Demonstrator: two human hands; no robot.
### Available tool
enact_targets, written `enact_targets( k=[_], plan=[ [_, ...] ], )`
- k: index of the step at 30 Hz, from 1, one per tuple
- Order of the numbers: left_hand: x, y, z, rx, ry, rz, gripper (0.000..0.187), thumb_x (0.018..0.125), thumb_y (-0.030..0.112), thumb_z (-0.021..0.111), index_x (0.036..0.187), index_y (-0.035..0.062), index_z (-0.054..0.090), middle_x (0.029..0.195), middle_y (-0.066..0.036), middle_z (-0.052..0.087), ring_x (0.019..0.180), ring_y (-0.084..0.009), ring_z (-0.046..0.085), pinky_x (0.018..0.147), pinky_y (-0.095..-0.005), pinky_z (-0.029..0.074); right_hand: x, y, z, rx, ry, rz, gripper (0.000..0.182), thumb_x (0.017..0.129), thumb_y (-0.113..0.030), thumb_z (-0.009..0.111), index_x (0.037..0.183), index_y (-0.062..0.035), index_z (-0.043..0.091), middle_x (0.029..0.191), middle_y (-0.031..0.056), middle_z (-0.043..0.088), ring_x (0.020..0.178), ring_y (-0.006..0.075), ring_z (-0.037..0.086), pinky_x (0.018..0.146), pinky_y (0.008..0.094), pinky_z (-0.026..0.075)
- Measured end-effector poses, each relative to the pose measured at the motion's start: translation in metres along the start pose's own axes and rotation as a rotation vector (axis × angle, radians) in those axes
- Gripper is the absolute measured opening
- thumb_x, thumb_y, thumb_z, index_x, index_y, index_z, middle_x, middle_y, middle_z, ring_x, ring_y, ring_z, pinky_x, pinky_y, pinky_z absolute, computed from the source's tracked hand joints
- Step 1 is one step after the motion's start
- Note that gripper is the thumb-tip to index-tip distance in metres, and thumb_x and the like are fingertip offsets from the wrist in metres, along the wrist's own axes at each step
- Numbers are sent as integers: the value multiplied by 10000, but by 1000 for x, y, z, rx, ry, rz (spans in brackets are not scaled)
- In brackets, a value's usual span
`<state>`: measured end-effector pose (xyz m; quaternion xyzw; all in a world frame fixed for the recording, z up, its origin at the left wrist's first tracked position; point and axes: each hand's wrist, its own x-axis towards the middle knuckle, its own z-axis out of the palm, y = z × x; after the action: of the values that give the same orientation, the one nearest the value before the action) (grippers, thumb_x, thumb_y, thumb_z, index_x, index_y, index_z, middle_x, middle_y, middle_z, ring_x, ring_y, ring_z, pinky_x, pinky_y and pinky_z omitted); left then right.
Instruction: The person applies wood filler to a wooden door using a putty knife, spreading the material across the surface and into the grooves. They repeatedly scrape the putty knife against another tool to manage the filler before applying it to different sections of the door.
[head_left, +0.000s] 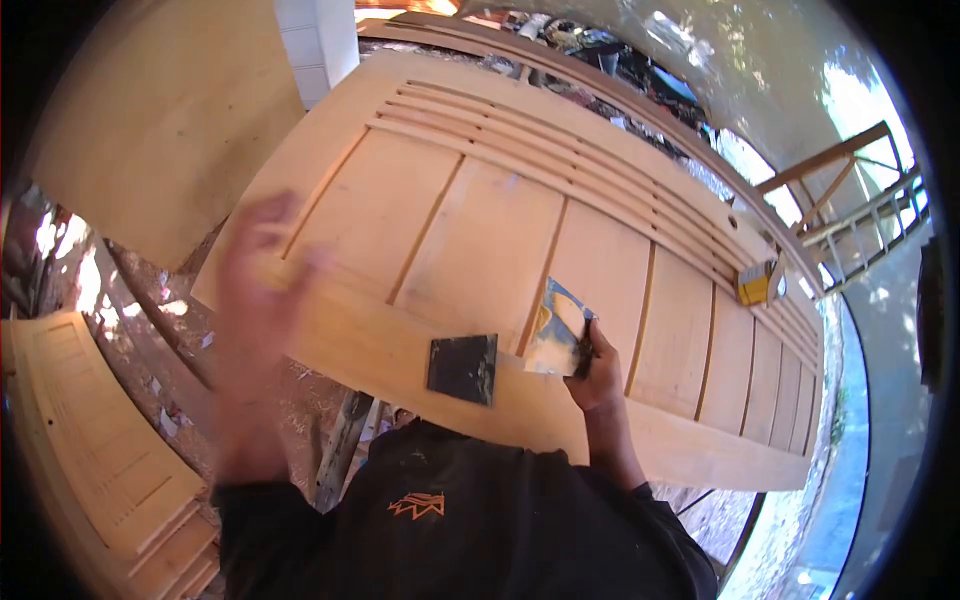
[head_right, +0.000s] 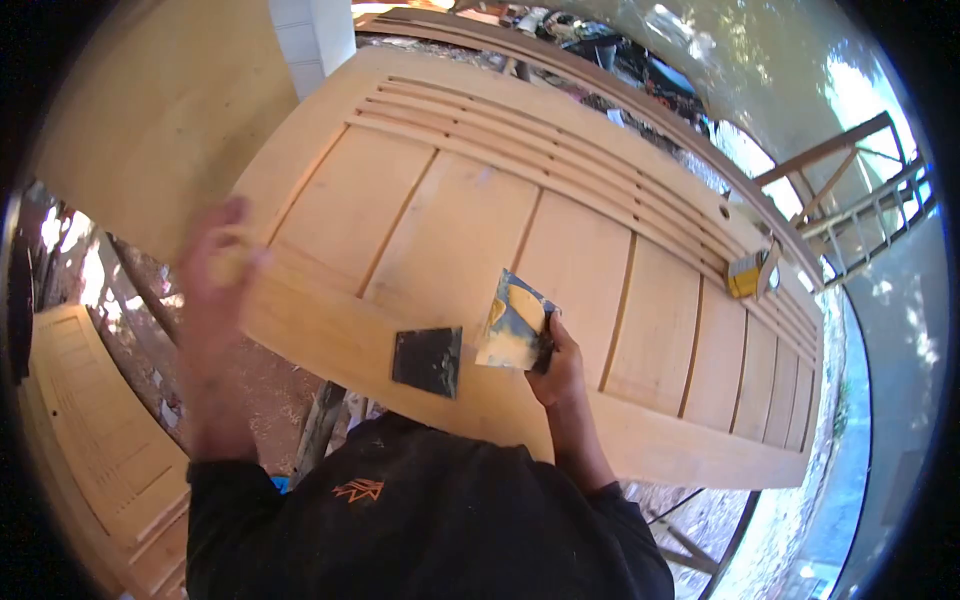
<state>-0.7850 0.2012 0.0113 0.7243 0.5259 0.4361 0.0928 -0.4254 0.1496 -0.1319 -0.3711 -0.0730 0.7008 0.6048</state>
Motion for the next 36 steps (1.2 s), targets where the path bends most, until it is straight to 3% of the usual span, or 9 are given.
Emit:
enact_targets(
  k=[3, 9, 11, 15, 16, 17, 19, 25, 36],
  plan=[
    [6, 46, -34, -365, 212, -73, 296, 807, 55, 579, 1089, -11, 519, 991, -112, 570, 964, -165, 540, 802, -282, 436, -12, 15, -31, 28, 67, -37, 369, 956, -292, 321, 1167, -41, 490, 1136, 91, 563, 1041, 216, 542, 921, 364, 419],
    [-51, 42, 49, -502, -401, -270, 253, 806, -4, 561, 1056, -37, 531, 892, -94, 588, 828, -149, 574, 771, -267, 465, -39, 9, -67, -223, 44, -24, 374, 938, -311, 382, 1118, -17, 527, 1057, 81, 591, 1003, 188, 556, 849, 292, 437],
    [-53, 43, 64, -544, -465, -287, 262, 798, -12, 568, 1057, -34, 532, 884, -94, 589, 816, -150, 579, 759, -260, 469, -39, 1, -57, -622, 22, -147, 373, 926, -297, 421, 1148, -8, 503, 1111, 102, 567, 1051, 213, 528, 889, 308, 412],
    [-19, 57, 47, -516, -265, 87, 356, 807, 64, 547, 1114, -101, 477, 1021, -165, 575, 915, -211, 579, 770, -281, 470, -61, -20, -30, -1562, 306, -741, 410, 900, -257, 495, 1214, 3, 446, 1207, 140, 508, 1155, 243, 452, 958, 332, 354],
    [2, 44, 28, -584, -272, 289, 485, 817, 206, 507, 1135, -153, 428, 1121, -226, 519, 984, -283, 553, 800, -329, 464, -73, -42, -18, -1425, 280, -795, 439, 879, -236, 536, 1238, -9, 428, 1243, 150, 482, 1195, 259, 418, 983, 364, 325],
    [26, 48, 2, -586, -234, 260, 593, 792, 299, 489, 1131, -181, 407, 1155, -271, 475, 1024, -334, 525, 823, -369, 455, -91, -63, -5, -1260, 195, -841, 489, 923, -346, 379, 1262, 4, 408, 1288, 148, 448, 1222, 253, 396, 1015, 346, 285],
    [55, 108, -27, -563, -210, 426, 706, 804, 538, 404, 1314, 80, 233, 1331, -195, 304, 1226, -365, 278, 934, -537, 302, -128, -112, 18, -748, -184, -963, 426, 905, -271, 382, 1213, 15, 455, 1253, 144, 480, 1181, 220, 432, 988, 389, 326],
    [73, 210, -13, -320, -457, 1285, 691, 813, 526, 400, 1310, 71, 245, 1323, -194, 315, 1211, -360, 295, 928, -528, 310, -204, -190, 68, -959, -255, -1205, 422, 899, -292, 385, 1180, 13, 463, 1217, 142, 484, 1148, 225, 438, 982, 393, 327],
    [87, 234, -4, -141, -488, 1460, 665, 829, 504, 392, 1301, 53, 266, 1309, -194, 336, 1185, -349, 326, 916, -512, 325, -209, -208, 27, -1085, 62, -1153, 421, 887, -331, 390, 1119, 10, 478, 1152, 140, 493, 1087, 235, 449, 970, 400, 329]
  ],
)
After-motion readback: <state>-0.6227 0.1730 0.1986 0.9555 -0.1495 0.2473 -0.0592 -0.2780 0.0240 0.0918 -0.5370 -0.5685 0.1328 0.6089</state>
